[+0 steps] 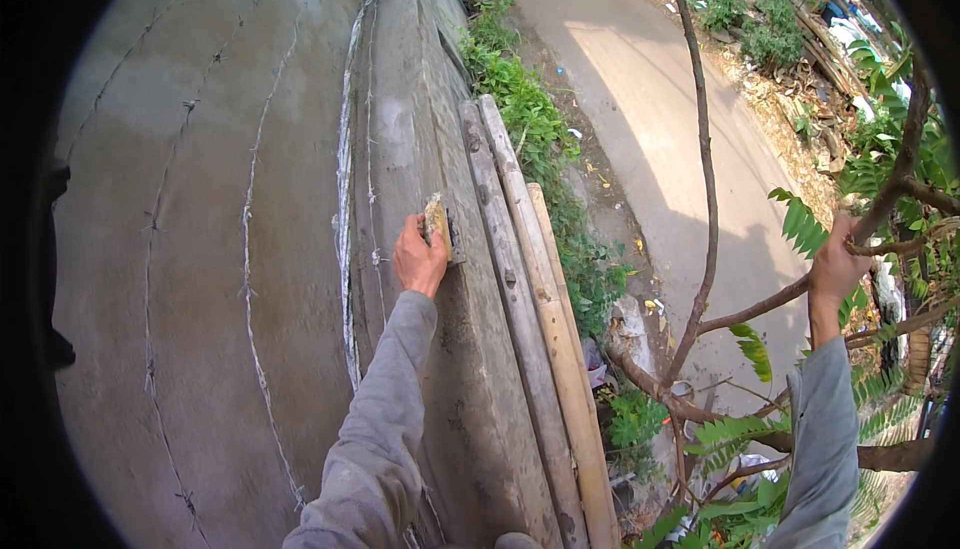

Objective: The person smooths a freshly poured concrete surface using a hand trowel. They work along a linear section of the wall, repeatedly dragging the trowel to level and finish the wet concrete. Another worker is visible in the background.

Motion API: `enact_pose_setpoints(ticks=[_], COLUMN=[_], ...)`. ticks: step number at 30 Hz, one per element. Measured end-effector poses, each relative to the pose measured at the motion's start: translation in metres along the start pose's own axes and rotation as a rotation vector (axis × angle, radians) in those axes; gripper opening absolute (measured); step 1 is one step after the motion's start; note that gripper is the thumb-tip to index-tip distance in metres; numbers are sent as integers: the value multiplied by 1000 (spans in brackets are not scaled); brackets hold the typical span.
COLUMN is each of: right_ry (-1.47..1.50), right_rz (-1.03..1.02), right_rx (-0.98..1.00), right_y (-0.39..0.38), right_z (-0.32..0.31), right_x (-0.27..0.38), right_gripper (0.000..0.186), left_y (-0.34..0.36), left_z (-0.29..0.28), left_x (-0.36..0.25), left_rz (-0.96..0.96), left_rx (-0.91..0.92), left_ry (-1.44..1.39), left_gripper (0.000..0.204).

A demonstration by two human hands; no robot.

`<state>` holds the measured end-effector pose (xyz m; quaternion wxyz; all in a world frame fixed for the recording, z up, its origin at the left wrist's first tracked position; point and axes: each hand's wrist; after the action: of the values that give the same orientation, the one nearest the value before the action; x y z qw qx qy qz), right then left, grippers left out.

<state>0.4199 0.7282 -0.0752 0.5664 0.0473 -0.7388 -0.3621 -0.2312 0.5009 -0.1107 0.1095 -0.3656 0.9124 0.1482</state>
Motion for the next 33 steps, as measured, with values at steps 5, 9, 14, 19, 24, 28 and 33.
enact_pose_setpoints(ticks=[5, 9, 14, 19, 24, 28, 33], right_ry=[69, 93, 512, 576, 332, 531, 739], right_rz=[68, 100, 287, 372, 193, 344, 508], right_rx=[-30, 81, 45, -3, 41, 104, 97], right_y=[6, 10, 19, 37, 39, 54, 60], right_z=[-3, -13, -28, -35, -36, -48, -50], right_x=[-1, -11, -33, -54, -73, -87, -72], right_gripper=[17, 14, 9, 14, 12, 11, 16], left_y=[25, -2, -81, -177, -186, -79, 5], left_z=[15, 12, -7, -41, -58, -45, -16], left_x=[-4, 6, 28, 27, 14, 14, 6], left_rz=[-37, 45, 48, 19, 0, 3, -37], left_rx=[129, 125, 136, 203, 58, 18, 167], left_ry=[188, 225, 227, 114, 29, 16, 153], left_gripper=[50, 55, 54, 54, 51, 49, 45])
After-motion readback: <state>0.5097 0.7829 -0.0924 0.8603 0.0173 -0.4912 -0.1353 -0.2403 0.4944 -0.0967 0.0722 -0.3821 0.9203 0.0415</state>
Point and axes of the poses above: each hand's wrist, its own y-axis towards the middle knuckle, its own z-axis out of the palm, x = y × z, and after that the axes turned 13 degrees about y, right-handed
